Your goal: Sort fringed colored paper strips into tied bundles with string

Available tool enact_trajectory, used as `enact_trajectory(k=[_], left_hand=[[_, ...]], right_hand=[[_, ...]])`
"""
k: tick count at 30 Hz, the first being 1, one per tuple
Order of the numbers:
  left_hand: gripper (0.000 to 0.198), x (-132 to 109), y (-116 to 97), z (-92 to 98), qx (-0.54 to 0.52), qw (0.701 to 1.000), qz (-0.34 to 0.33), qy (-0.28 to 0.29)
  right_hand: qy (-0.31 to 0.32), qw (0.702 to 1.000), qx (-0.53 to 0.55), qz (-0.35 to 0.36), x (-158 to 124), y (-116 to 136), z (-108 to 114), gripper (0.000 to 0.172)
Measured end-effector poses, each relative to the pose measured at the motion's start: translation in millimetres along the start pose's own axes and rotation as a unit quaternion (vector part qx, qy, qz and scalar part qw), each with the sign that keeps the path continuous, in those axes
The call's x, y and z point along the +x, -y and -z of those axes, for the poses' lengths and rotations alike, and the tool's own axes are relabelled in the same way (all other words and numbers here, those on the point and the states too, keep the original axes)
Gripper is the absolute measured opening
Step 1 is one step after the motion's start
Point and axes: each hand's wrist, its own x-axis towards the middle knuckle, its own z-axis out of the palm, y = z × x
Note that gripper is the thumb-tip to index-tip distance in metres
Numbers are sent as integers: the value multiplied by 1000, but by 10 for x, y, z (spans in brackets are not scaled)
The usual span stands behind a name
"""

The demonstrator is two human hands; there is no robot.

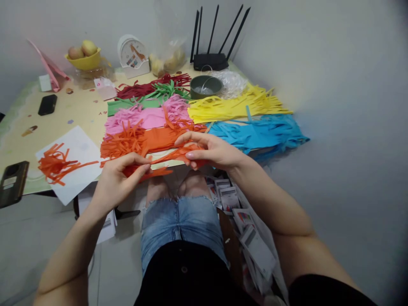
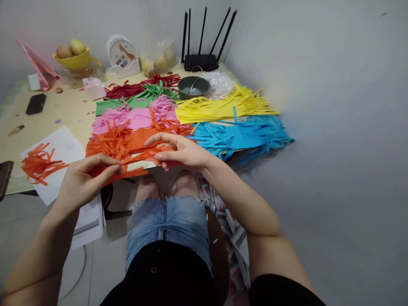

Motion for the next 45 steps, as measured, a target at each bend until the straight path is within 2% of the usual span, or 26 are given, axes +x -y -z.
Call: enact_trajectory(k=[2, 4, 6, 7, 8, 10, 12, 15, 18, 22, 24, 31, 34, 37, 38, 39, 40, 42, 43, 44, 45], left_hand=[[15, -37, 3, -29, 65, 997, -22, -33], [13, -61, 5, -57, 109, 992, -32, -63], [13, -66, 4, -74, 108, 991, -25, -72], [13, -61, 2, -78, 94, 993, -17, -65], [12, -53, 0, -79, 77, 995, -9, -56], [12, -35, -6, -73, 45, 998, 0, -39], [12, -21, -6, -63, 30, 999, 4, -31], [12, -15, 10, -49, 26, 999, 6, -24], [12, -14, 27, -49, 19, 1000, 12, -14], [12, -10, 20, -70, 10, 1000, 15, -12], [13, -11, 16, -75, 0, 1000, 19, -8], [15, 2, 109, -59, -72, 995, 69, 3], [15, 5, 156, -64, -83, 994, 77, 1], [13, -14, 183, -71, -58, 996, 63, -28], [12, -26, 189, -74, -40, 997, 54, -42], [12, -39, 195, -80, -17, 997, 43, -58], [12, -52, 200, -88, 8, 997, 33, -72], [14, -73, 201, -115, 59, 995, 14, -83], [15, -80, 196, -132, 77, 994, 4, -81], [15, -82, 184, -149, 87, 993, -5, -76], [16, -81, 168, -164, 87, 994, -14, -67]], right_hand=[[-33, 998, -53, 20, 17, -45, -4, 49], [-135, 970, -177, 98, 9, -54, -71, 45], [-241, 895, -313, 208, -19, -40, -188, 43], [-270, 853, -369, 253, -32, -32, -251, 43], [-277, 820, -414, 281, -39, -26, -308, 43], [-257, 792, -465, 302, -25, -24, -385, 40], [-228, 798, -466, 305, 20, -33, -397, 28], [-196, 834, -404, 321, 89, -45, -343, 13], [-201, 857, -361, 307, 114, -53, -316, 13], [-193, 854, -388, 288, 111, -64, -364, 18], [-211, 859, -375, 278, 106, -66, -382, 16], [-351, 885, -238, 193, 35, -148, -337, 16], [-366, 894, -196, 166, 3, -247, -279, 18], [-339, 910, -200, 130, -51, -304, -150, 19], [-339, 904, -230, 121, -81, -292, -103, 18], [-353, 887, -275, 118, -116, -259, -67, 17], [-381, 855, -329, 124, -153, -205, -50, 15], [-437, 774, -430, 160, -216, -53, -89, 13], [-437, 746, -467, 187, -229, 28, -146, 18], [-402, 740, -495, 213, -225, 100, -218, 24], [-335, 752, -516, 237, -201, 153, -297, 29]])
